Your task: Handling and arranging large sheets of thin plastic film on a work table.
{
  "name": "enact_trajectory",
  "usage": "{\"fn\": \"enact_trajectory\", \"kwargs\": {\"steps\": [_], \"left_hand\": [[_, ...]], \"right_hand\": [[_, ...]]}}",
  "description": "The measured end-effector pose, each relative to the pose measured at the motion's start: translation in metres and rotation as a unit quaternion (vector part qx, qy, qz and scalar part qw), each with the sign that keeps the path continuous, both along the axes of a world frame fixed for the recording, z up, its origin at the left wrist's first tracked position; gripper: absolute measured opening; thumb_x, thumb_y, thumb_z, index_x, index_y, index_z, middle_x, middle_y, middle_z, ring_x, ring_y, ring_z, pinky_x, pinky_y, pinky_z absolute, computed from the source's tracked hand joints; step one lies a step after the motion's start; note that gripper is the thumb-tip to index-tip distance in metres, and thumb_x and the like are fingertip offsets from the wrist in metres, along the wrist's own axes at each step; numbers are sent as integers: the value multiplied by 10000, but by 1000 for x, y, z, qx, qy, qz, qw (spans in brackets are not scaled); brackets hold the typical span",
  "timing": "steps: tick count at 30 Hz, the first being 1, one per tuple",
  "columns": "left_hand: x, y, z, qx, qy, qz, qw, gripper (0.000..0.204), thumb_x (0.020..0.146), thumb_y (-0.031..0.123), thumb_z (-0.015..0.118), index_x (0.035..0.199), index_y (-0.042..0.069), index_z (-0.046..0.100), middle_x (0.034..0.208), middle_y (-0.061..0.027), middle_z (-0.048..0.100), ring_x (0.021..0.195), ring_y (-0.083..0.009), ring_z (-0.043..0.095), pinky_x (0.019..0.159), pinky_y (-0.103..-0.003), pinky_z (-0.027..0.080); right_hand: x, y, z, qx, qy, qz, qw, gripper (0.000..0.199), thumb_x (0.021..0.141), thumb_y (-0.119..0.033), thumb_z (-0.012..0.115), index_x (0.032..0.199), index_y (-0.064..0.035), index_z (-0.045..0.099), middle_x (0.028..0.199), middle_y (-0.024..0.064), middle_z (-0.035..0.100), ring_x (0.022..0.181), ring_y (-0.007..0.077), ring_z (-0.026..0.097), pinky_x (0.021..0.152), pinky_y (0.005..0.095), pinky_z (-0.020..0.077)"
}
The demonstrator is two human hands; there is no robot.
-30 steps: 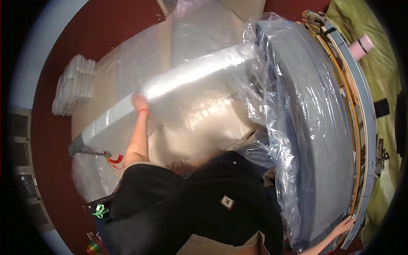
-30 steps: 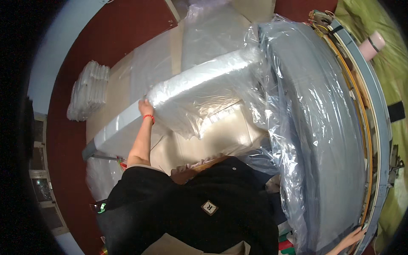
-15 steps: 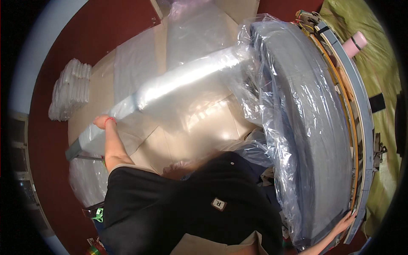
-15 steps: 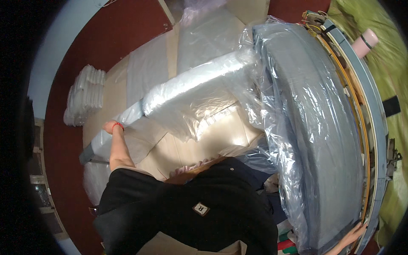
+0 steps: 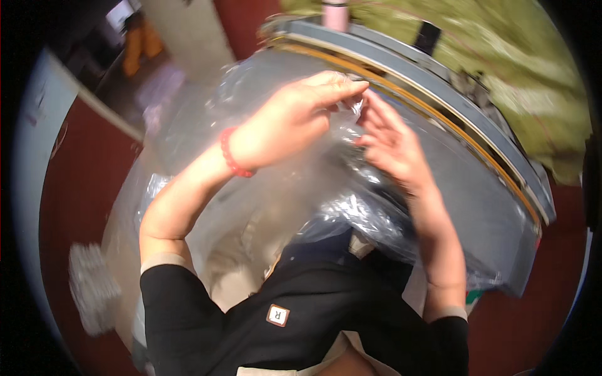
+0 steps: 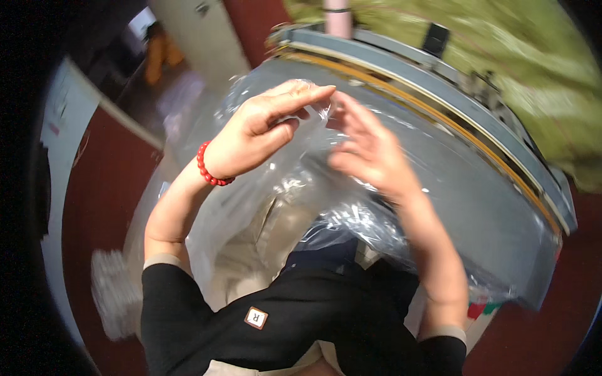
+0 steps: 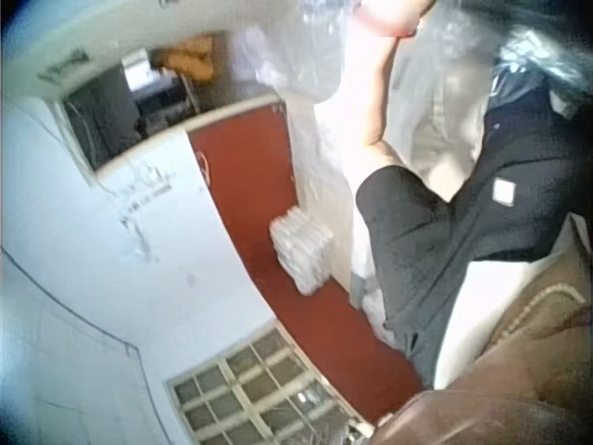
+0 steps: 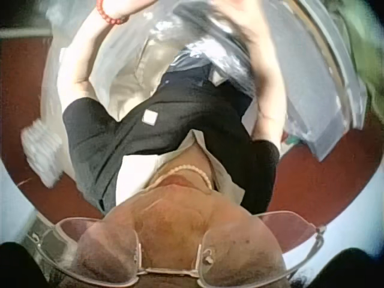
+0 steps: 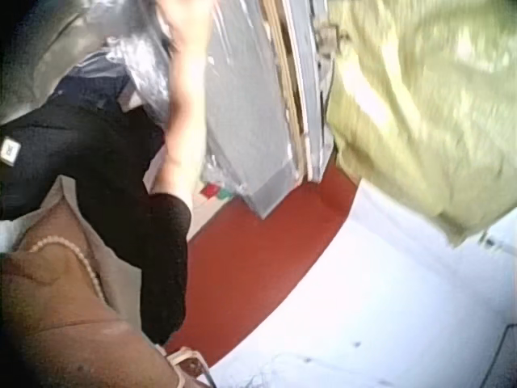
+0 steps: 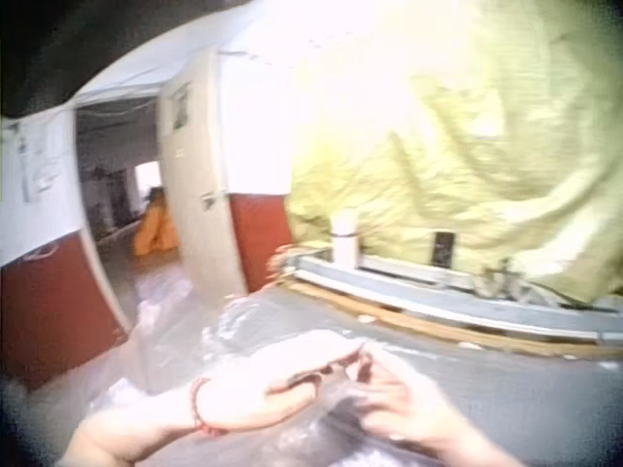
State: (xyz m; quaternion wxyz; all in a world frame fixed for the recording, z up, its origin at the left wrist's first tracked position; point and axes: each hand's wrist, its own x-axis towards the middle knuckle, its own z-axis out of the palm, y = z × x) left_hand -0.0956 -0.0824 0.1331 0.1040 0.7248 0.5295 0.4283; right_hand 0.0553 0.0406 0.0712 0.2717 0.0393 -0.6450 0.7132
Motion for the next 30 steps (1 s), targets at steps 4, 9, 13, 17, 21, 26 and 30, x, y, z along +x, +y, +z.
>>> {"fn": "enact_trajectory", "kwargs": {"steps": [4, 9, 13, 17, 21, 26, 30], "left_hand": [[9, 53, 7, 160, 272, 72, 946, 245, 686, -43, 593, 926, 9, 591, 810, -108, 543, 752, -250, 550, 651, -297, 456], [-61, 70, 15, 203, 306, 279, 887, 219, 625, -43, 600, 828, 39, 597, 856, -103, 544, 797, -268, 542, 701, -330, 457], [-126, 71, 5, 204, 318, 379, 845, 110, 704, 72, 607, 805, 35, 626, 898, -83, 561, 870, -247, 529, 817, -331, 403], [-144, 87, -27, 96, -86, 312, 941, 193, 822, 141, 561, 934, -14, 588, 991, -56, 569, 931, -138, 519, 841, -233, 381], [-76, 130, -35, 8, -448, 82, 890, 162, 857, 115, 502, 998, 56, 555, 867, -24, 571, 744, -84, 531, 650, -171, 418], [-19, 182, -86, 18, -461, 121, 879, 78, 850, 151, 522, 830, 87, 562, 698, 61, 521, 509, -42, 410, 456, -186, 328], [-47, 198, -175, -143, -91, 201, 965, 228, 797, 185, 605, 613, 75, 530, 551, 85, 413, 523, -30, 369, 464, -196, 272]], "right_hand": [[19, 1, -13, -157, -69, 87, 981, 410, 728, -127, 645, 1085, -24, 474, 828, 19, 558, 693, 91, 543, 614, 238, 451], [131, 22, -47, 215, -163, -26, 963, 136, 766, -160, 625, 809, -35, 593, 698, 39, 592, 590, 115, 538, 542, 261, 430], [265, 47, -44, 334, -355, -234, 841, 113, 702, -114, 678, 729, -31, 606, 610, 31, 565, 577, 80, 502, 529, 256, 417], [391, 78, -25, 276, -427, -524, 684, 83, 651, 12, 598, 725, -24, 591, 644, 7, 551, 632, 82, 499, 573, 242, 408], [471, 85, 6, 32, -48, -691, 721, 111, 797, -93, 535, 891, -39, 560, 841, 16, 553, 771, 124, 518, 695, 243, 420], [500, 117, -1, -129, 212, -706, 663, 236, 845, -238, 513, 951, -29, 541, 921, 76, 556, 819, 196, 534, 704, 323, 436], [542, 151, -107, 128, -386, -747, 526, 270, 787, -253, 569, 689, -4, 601, 632, 111, 563, 632, 181, 518, 614, 311, 414]]}}
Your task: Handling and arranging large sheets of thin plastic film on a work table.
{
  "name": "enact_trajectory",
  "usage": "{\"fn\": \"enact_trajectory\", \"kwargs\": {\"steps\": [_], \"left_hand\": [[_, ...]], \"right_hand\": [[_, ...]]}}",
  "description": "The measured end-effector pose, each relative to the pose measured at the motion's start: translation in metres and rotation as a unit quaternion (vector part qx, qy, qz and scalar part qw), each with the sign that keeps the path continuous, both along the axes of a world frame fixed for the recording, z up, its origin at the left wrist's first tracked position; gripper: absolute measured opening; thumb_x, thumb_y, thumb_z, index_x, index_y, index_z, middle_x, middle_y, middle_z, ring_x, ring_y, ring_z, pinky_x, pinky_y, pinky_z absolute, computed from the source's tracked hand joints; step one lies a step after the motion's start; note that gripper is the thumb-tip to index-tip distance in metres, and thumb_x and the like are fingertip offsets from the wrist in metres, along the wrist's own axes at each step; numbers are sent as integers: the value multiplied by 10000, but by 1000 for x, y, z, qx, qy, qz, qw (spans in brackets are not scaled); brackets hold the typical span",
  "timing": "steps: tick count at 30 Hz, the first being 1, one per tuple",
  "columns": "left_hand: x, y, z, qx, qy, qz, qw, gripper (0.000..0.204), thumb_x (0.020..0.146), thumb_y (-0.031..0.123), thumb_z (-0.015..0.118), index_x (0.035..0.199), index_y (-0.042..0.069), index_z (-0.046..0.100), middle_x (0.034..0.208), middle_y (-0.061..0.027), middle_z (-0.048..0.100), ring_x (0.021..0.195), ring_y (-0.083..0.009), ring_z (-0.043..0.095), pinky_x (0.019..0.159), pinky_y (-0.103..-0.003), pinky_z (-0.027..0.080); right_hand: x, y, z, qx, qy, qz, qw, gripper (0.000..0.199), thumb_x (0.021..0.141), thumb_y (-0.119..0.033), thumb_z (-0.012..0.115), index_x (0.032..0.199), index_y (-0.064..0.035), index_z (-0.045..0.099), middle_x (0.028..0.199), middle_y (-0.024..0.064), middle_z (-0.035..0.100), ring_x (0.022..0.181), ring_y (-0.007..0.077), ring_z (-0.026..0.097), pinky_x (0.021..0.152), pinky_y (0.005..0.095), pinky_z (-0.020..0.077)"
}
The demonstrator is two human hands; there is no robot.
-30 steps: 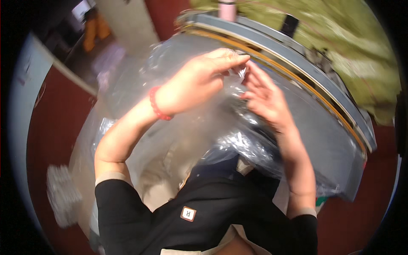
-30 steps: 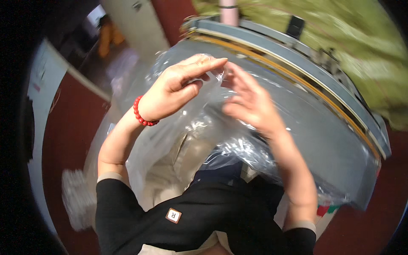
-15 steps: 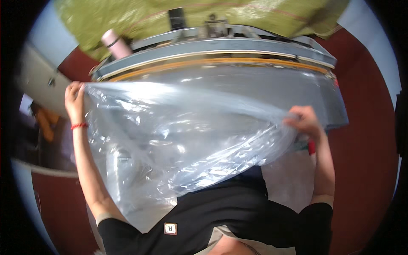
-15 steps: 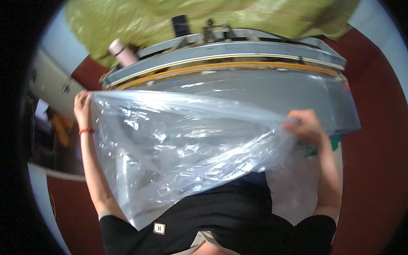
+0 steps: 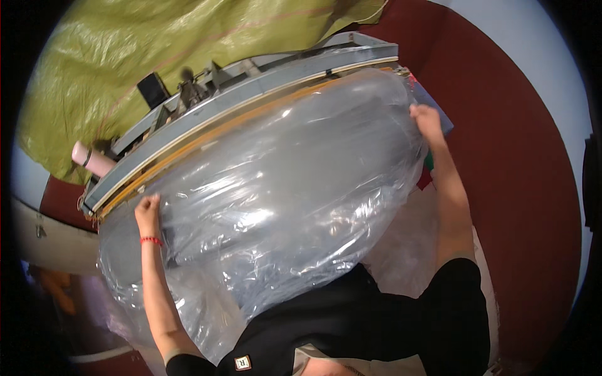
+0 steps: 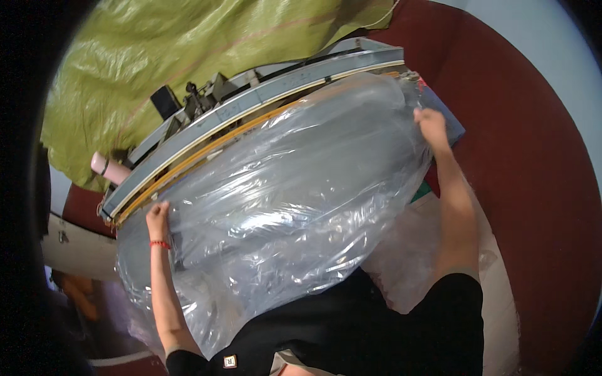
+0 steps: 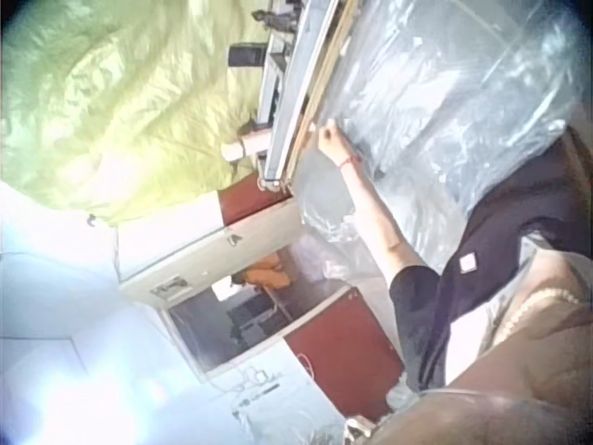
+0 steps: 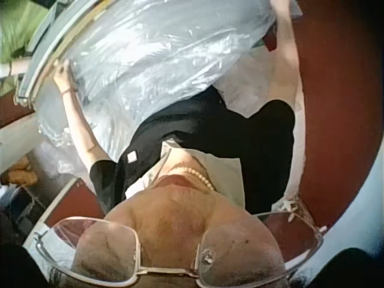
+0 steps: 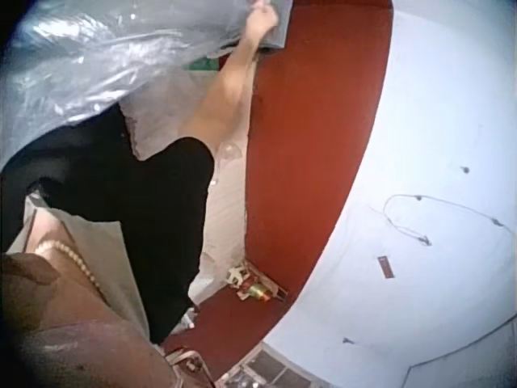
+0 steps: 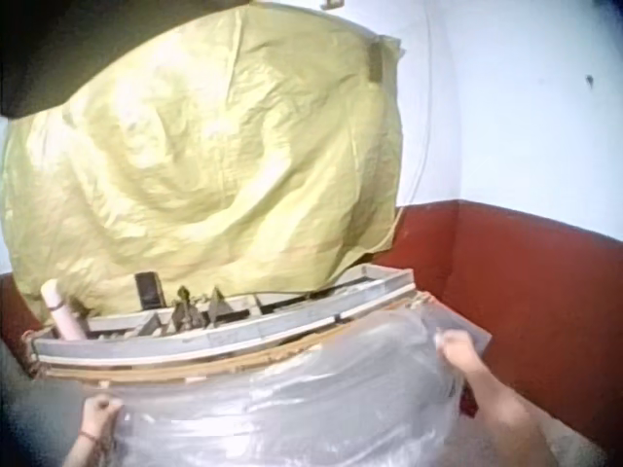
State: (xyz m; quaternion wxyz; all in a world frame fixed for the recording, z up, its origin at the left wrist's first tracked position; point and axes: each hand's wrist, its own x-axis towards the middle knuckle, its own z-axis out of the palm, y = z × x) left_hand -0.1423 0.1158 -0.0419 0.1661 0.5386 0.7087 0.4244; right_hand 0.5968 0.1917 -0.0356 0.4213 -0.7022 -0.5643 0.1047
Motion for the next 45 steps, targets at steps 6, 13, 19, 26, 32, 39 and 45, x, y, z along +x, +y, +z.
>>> {"fn": "enact_trajectory", "kwargs": {"steps": [6, 13, 19, 26, 32, 39, 45], "left_hand": [[11, -19, -7, -54, -82, -3, 995, 227, 805, 162, 599, 613, 70, 520, 561, 88, 417, 513, -12, 316, 453, -184, 234], [6, -17, -18, -20, -96, -17, 995, 225, 811, 149, 597, 616, 72, 517, 549, 78, 422, 484, -18, 319, 448, -184, 237], [10, -18, -17, -36, -79, -22, 996, 225, 807, 134, 604, 613, 68, 511, 548, 77, 421, 489, -18, 322, 446, -183, 245], [10, -13, -23, -11, -55, -17, 998, 227, 800, 132, 617, 613, 65, 508, 551, 75, 424, 491, -17, 329, 446, -179, 255], [12, -16, -18, -25, -67, -20, 997, 216, 808, 151, 609, 634, 65, 514, 538, 63, 441, 456, -19, 346, 409, -181, 262], [0, -61, 45, -181, -93, -148, 968, 74, 768, 5, 496, 715, 48, 526, 534, 38, 471, 423, -28, 402, 379, -186, 312], [-89, -150, 67, -381, 38, -123, 915, 102, 665, -57, 504, 676, 35, 547, 549, 5, 512, 412, -60, 452, 357, -225, 364]], "right_hand": [[19, -59, -41, -48, 52, 28, 997, 303, 798, -250, 587, 588, -35, 551, 540, -1, 495, 513, 70, 425, 476, 237, 343], [-4, -104, 2, -232, 105, 51, 966, 308, 774, -234, 602, 574, -6, 553, 481, 24, 493, 435, 94, 459, 444, 242, 357], [-19, -101, 43, -286, -261, 43, 921, 302, 675, -316, 655, 615, -23, 613, 578, 103, 571, 553, 234, 564, 545, 340, 439], [-56, 32, 32, -63, -175, -64, 980, 428, 719, -470, 578, 719, -46, 636, 757, 145, 613, 728, 315, 582, 650, 395, 461], [-89, 91, -16, -23, -212, -244, 946, 319, 706, -380, 648, 812, -80, 649, 905, 125, 597, 883, 298, 560, 742, 400, 453], [-97, 88, -18, -87, -175, -144, 970, 243, 743, -256, 624, 849, -38, 622, 943, 125, 571, 946, 295, 529, 784, 405, 439], [-115, 83, -18, -27, -241, -109, 964, 206, 812, -194, 473, 888, -33, 577, 903, 163, 587, 864, 333, 567, 740, 420, 444]]}}
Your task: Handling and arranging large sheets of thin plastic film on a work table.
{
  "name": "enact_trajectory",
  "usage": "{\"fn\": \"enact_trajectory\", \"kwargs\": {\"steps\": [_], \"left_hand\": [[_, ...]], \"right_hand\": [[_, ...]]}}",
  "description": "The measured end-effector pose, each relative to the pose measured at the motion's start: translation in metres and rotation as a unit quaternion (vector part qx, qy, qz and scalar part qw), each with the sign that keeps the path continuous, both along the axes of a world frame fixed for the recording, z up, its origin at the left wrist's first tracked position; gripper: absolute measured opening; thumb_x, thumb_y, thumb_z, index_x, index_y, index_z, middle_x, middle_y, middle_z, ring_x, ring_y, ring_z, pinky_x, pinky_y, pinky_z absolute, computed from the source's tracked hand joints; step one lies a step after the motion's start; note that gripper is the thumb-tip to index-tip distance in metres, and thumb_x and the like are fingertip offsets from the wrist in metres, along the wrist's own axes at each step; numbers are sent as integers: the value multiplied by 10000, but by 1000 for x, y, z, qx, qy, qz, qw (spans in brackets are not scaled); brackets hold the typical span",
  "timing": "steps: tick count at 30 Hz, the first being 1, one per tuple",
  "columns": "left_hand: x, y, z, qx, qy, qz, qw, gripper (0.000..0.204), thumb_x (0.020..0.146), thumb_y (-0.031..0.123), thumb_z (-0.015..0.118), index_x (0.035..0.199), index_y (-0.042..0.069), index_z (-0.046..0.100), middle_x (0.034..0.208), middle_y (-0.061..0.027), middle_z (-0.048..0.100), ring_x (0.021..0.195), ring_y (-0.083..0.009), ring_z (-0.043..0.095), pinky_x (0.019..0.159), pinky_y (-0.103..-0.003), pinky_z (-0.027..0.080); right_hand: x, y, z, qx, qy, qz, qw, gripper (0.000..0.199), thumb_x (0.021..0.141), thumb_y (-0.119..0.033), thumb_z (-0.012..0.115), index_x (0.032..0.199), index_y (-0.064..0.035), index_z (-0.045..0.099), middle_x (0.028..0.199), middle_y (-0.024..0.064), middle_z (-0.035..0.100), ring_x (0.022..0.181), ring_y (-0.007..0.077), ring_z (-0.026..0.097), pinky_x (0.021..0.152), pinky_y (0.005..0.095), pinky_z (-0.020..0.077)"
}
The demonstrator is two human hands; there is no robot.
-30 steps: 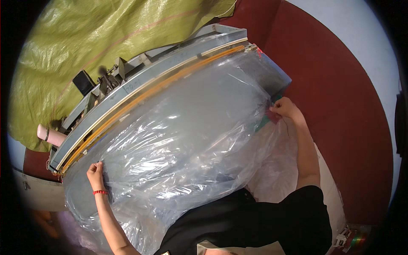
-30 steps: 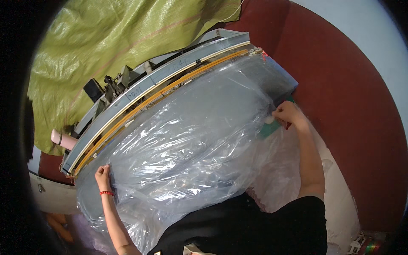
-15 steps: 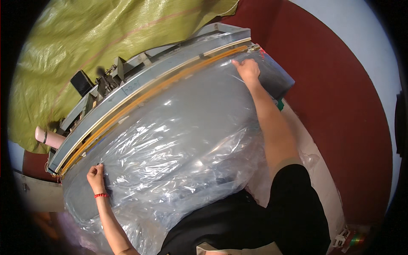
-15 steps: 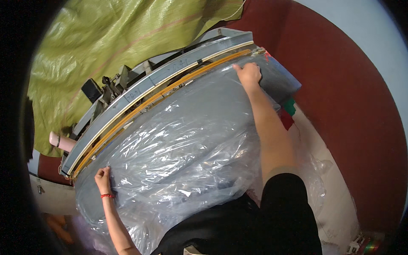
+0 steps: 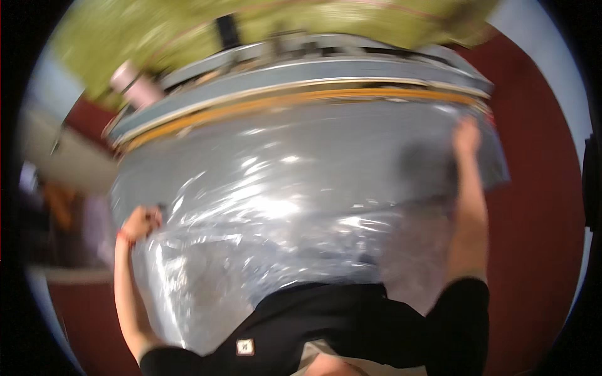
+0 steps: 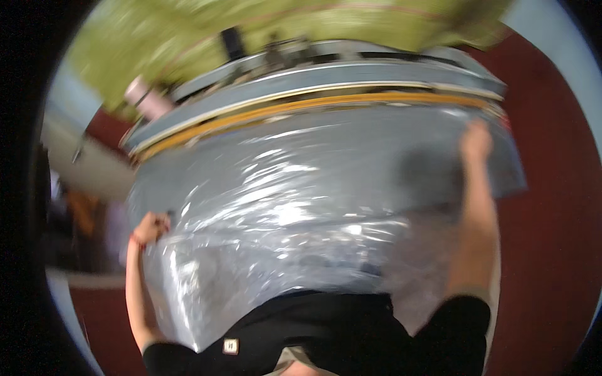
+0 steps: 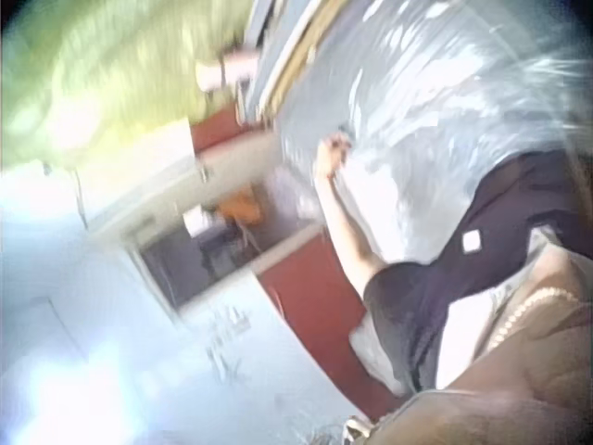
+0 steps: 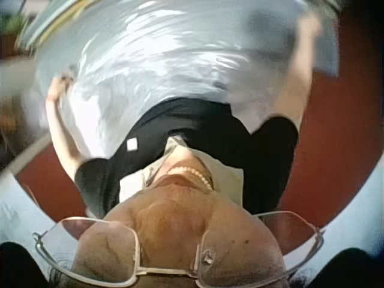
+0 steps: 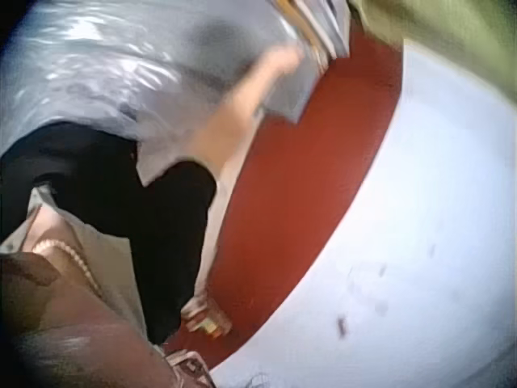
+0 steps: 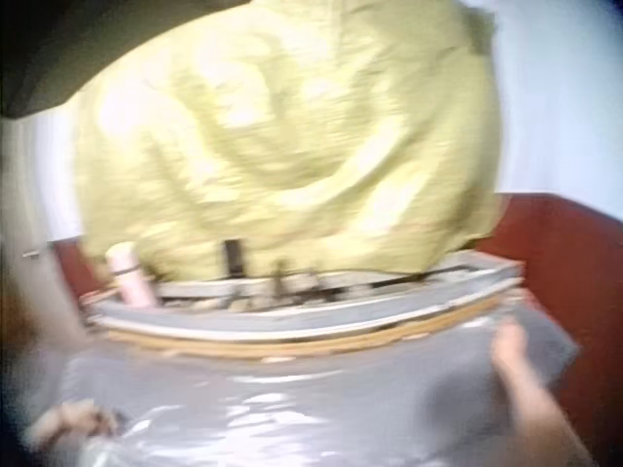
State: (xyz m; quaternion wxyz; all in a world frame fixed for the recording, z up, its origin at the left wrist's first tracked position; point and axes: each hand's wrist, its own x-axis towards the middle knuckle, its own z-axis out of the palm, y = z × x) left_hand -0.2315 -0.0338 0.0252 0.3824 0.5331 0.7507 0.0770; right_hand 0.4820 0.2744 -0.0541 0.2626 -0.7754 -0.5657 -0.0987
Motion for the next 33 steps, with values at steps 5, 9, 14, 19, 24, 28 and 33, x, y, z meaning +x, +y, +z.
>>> {"fn": "enact_trajectory", "kwargs": {"steps": [5, 9, 14, 19, 24, 28, 33], "left_hand": [[-117, -28, 58, 30, 242, 46, 969, 122, 691, 96, 521, 615, 13, 568, 531, -46, 552, 474, -121, 503, 467, -282, 419], [-146, -30, 105, 224, 432, 150, 861, 133, 688, 117, 542, 732, -8, 559, 619, -100, 583, 597, -166, 577, 573, -282, 441], [-125, 25, 30, 436, 11, 301, 848, 141, 786, 69, 495, 824, 46, 628, 764, -10, 608, 673, -85, 535, 624, -230, 433], [-95, 64, -69, 429, 233, 167, 856, 113, 756, 129, 611, 794, 23, 613, 709, -97, 613, 601, -123, 537, 573, -267, 431], [-62, 76, -78, 411, 303, 185, 840, 169, 728, 252, 647, 776, 91, 628, 659, -83, 610, 579, -226, 578, 531, -311, 434], [-48, 88, -75, 418, 324, 192, 827, 188, 718, 281, 653, 771, 103, 630, 636, -80, 608, 582, -260, 581, 530, -335, 441], [-40, 96, -74, 429, 394, 123, 804, 195, 712, 259, 650, 726, 73, 595, 736, -82, 602, 713, -252, 576, 592, -349, 445]], "right_hand": [[68, 7, -22, 58, -11, 43, 997, 140, 804, -81, 480, 924, -13, 501, 895, 204, 583, 861, 377, 549, 714, 423, 420], [71, 23, -34, 53, -42, 56, 996, 138, 832, -144, 498, 848, -14, 456, 783, 210, 551, 750, 398, 531, 638, 433, 399], [92, 20, -40, 144, -101, 31, 984, 199, 826, -169, 513, 972, -35, 532, 871, 180, 593, 791, 364, 550, 682, 394, 421], [176, -2, -46, 26, -69, 19, 997, 223, 831, -201, 509, 953, -26, 575, 908, 163, 605, 818, 327, 563, 711, 358, 424], [212, -36, -46, -2, -42, -42, 998, 255, 828, -243, 521, 938, -17, 567, 887, 152, 604, 798, 294, 565, 713, 353, 423], [234, -63, -44, 34, -13, -18, 999, 339, 846, -340, 488, 933, -22, 568, 862, 157, 610, 777, 298, 573, 696, 371, 429], [270, -80, -48, 36, 42, -50, 997, 374, 834, -355, 519, 963, -7, 566, 903, 134, 611, 822, 247, 565, 738, 334, 419]]}}
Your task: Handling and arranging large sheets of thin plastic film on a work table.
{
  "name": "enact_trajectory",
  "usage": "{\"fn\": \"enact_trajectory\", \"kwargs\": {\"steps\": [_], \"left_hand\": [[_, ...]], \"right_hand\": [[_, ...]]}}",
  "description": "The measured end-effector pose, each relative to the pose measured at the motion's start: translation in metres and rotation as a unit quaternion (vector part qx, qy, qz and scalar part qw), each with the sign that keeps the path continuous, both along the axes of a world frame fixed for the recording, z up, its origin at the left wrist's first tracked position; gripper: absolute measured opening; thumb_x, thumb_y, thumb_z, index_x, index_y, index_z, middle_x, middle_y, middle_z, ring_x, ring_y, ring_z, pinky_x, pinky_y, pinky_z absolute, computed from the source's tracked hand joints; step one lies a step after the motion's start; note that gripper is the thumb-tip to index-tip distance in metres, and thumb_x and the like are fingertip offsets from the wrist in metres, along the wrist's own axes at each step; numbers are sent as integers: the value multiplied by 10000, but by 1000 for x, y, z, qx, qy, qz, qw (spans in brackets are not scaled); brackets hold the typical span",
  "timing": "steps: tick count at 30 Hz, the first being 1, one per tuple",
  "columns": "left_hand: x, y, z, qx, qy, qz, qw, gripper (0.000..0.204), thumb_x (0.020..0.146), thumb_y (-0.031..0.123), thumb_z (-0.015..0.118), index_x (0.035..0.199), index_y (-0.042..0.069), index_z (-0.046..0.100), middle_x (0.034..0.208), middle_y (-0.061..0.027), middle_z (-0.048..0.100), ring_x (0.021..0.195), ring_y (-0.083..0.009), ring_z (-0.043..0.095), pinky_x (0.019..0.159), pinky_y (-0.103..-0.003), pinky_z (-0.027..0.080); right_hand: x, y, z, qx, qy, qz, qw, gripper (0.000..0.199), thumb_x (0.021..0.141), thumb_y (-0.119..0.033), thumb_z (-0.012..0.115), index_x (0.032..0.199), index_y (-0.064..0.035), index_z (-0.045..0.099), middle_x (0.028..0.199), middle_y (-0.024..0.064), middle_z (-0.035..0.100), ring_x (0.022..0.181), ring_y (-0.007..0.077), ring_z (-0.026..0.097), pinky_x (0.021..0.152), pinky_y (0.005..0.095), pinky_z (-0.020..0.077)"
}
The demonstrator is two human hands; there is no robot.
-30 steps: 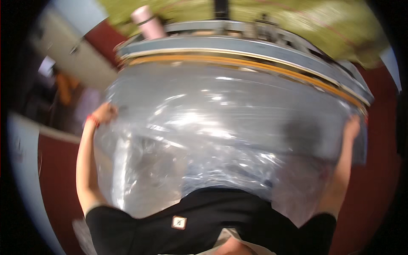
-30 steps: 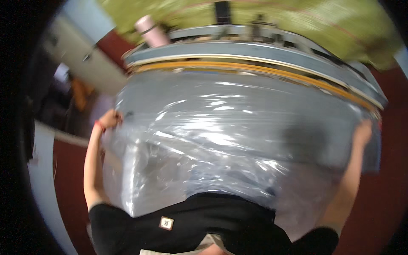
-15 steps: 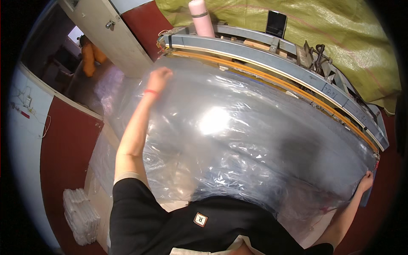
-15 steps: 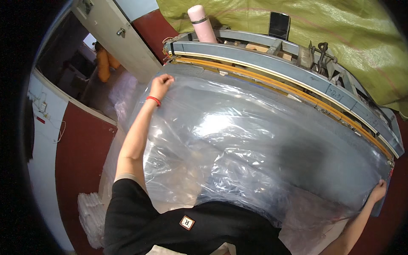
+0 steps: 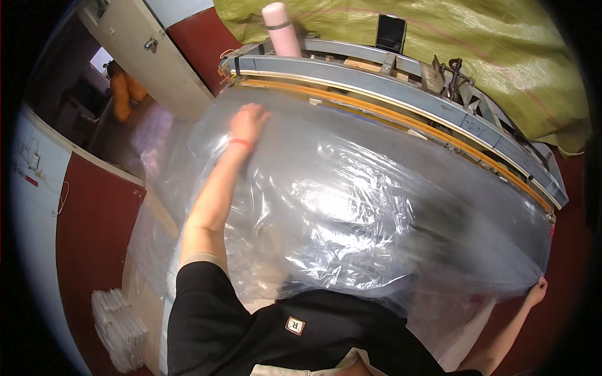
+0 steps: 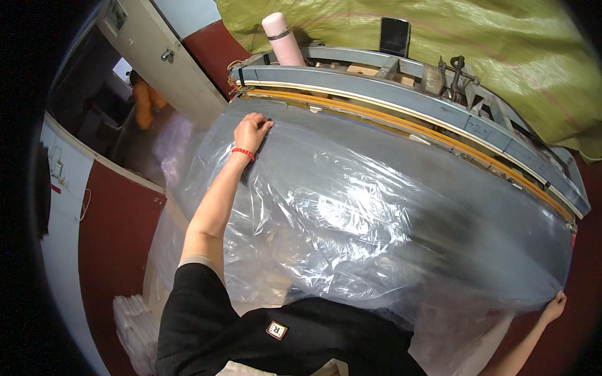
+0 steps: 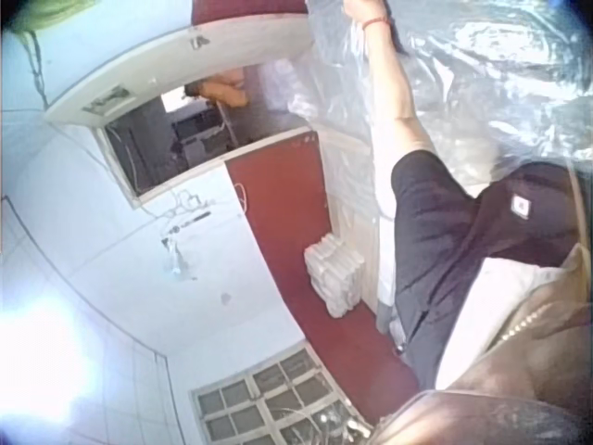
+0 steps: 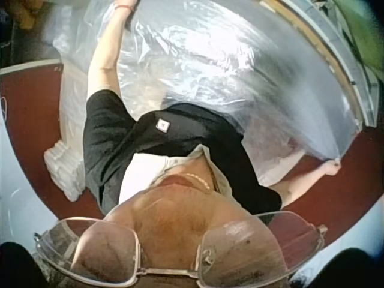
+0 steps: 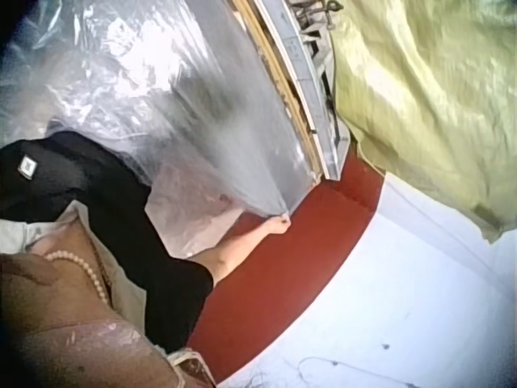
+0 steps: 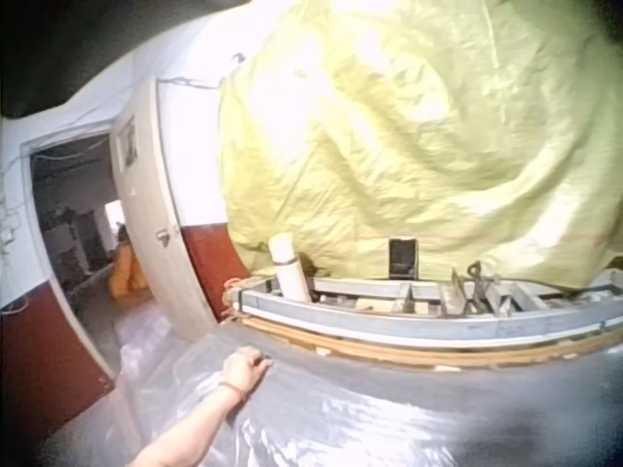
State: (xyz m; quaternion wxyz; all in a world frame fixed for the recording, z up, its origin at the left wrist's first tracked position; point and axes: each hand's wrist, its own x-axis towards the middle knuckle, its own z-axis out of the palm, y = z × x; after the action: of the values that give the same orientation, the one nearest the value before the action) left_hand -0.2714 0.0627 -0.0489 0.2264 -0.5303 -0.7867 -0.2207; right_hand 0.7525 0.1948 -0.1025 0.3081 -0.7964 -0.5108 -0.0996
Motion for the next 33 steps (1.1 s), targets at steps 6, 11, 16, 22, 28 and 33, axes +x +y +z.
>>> {"fn": "enact_trajectory", "kwargs": {"steps": [6, 11, 16, 22, 28, 33], "left_hand": [[15, 7, 6, -2, -94, -13, 996, 153, 718, 208, 642, 761, 72, 585, 772, -61, 589, 783, -245, 556, 641, -347, 447], [14, 7, 5, -2, -62, -77, 995, 120, 729, 170, 623, 775, 71, 573, 785, -61, 584, 801, -254, 549, 675, -353, 445], [14, 11, 11, -71, -49, -82, 993, 84, 738, 120, 589, 790, 64, 554, 800, -89, 566, 809, -279, 539, 684, -370, 442], [-17, 36, 8, 119, -14, -19, 993, 186, 855, 178, 408, 834, 15, 495, 831, -163, 566, 756, -314, 562, 674, -398, 442], [-85, 69, -35, 256, -366, 23, 894, 189, 826, 199, 488, 730, 36, 490, 615, -18, 477, 559, -118, 444, 524, -270, 402], [-144, 75, -59, 271, -278, 45, 920, 199, 840, 195, 482, 719, 36, 484, 622, 5, 456, 569, -94, 404, 526, -241, 361]], "right_hand": [[27, -9, -2, 16, 33, -3, 999, 369, 831, -343, 526, 969, -3, 567, 926, 129, 612, 842, 236, 564, 759, 321, 416], [22, -1, -1, 30, 36, 4, 999, 346, 831, -325, 526, 971, -12, 575, 936, 124, 614, 850, 226, 565, 768, 318, 416], [23, 26, 5, 22, 38, -3, 999, 349, 820, -335, 542, 984, -31, 593, 952, 107, 618, 860, 209, 568, 777, 317, 421], [0, 82, 42, 148, 197, 66, 967, 325, 794, -295, 569, 1009, -57, 617, 986, 83, 623, 870, 194, 575, 810, 288, 424], [-111, 151, 10, 197, 37, 74, 977, 227, 839, -223, 490, 891, -11, 549, 815, 155, 589, 826, 297, 567, 753, 366, 428], [-165, 181, 7, 217, 234, 111, 941, 167, 834, -163, 525, 842, 3, 543, 700, 73, 555, 649, 146, 521, 628, 275, 419]]}}
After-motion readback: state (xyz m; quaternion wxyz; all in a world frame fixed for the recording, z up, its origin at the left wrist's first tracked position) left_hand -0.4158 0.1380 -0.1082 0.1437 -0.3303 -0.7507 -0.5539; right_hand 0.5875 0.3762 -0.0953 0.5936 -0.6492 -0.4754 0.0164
